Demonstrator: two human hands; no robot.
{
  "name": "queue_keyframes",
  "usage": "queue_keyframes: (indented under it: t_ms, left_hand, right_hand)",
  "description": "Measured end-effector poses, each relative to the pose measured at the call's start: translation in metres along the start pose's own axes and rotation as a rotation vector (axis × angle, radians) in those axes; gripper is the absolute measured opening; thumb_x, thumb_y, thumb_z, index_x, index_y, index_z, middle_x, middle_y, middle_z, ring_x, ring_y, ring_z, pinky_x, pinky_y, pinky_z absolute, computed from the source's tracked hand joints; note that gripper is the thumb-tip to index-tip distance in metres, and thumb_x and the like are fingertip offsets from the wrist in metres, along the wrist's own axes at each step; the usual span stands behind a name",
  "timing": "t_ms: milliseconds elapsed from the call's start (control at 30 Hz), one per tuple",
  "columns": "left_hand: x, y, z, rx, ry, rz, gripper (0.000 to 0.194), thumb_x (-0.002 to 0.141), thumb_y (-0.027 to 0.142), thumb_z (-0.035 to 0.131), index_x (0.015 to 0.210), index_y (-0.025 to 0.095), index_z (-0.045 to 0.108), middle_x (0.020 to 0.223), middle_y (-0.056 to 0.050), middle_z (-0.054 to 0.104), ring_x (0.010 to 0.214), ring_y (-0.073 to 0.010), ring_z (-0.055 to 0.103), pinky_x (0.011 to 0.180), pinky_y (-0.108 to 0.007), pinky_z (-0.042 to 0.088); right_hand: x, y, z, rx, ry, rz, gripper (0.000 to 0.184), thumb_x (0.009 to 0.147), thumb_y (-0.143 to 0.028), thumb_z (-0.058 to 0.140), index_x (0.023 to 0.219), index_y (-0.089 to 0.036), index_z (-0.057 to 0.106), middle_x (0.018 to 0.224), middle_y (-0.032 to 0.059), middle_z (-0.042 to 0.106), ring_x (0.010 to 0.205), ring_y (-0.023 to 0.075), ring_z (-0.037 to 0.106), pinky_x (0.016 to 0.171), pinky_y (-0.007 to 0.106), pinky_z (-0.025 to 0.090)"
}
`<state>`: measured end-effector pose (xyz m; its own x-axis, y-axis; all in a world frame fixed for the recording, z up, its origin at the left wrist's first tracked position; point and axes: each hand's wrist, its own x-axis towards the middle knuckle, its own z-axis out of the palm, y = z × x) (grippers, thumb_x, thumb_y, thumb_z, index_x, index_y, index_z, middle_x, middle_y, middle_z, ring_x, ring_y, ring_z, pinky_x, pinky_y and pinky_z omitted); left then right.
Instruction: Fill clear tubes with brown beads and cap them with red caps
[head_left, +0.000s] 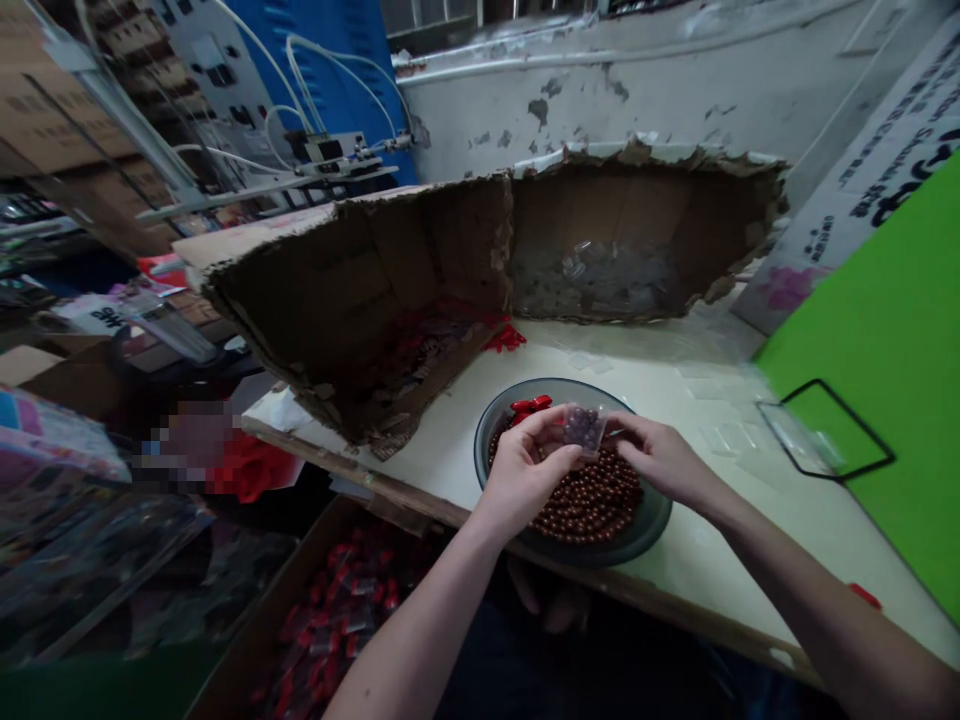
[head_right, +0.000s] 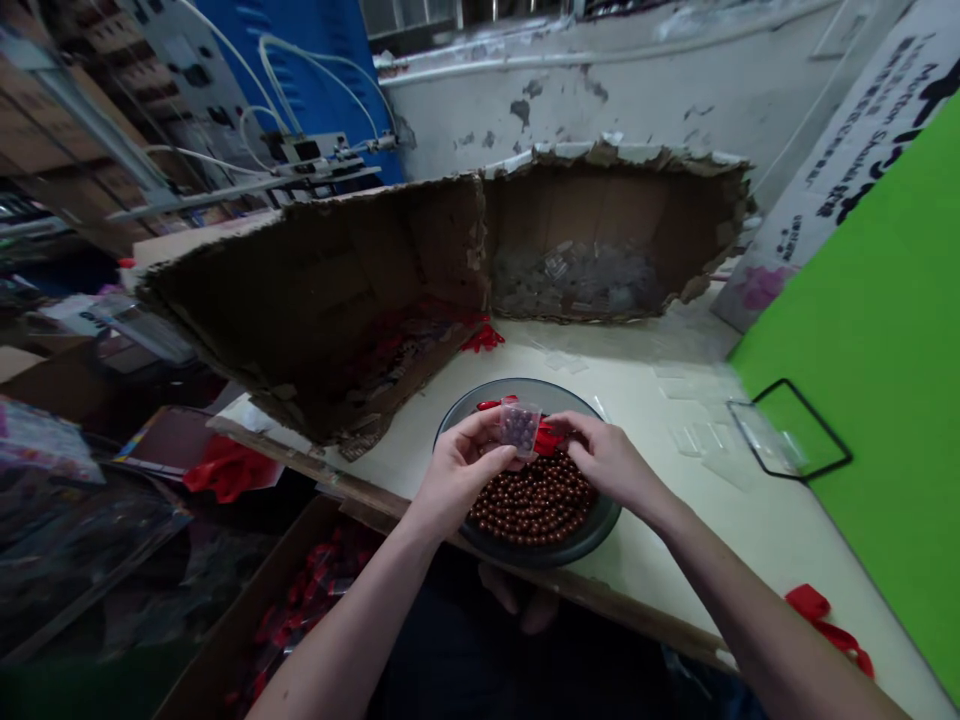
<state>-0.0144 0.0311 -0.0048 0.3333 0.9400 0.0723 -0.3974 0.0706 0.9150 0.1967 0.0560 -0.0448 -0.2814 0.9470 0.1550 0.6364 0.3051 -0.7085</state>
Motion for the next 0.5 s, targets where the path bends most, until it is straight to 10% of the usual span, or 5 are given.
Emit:
queue_keyframes:
  t_ms: [500]
  left_hand:
    - [-0.008, 0.004, 0.011, -0.083, 0.0, -0.072, 0.044, 0.064, 0.02, 0.078, 0.105, 0.013, 0.065, 0.095, -0.009, 0.073, 0.082, -0.019, 0.07, 0.085, -0.036, 0.054]
  right_hand:
    - [-0.019, 0.023, 0.027, -0.455, 0.019, 0.039, 0.03, 0.085, -0.015, 0.044, 0.106, -0.023, 0.065, 0.105, 0.0045, 0.07, 0.091, 0.0208, 0.066, 0.08, 0.033, 0.052]
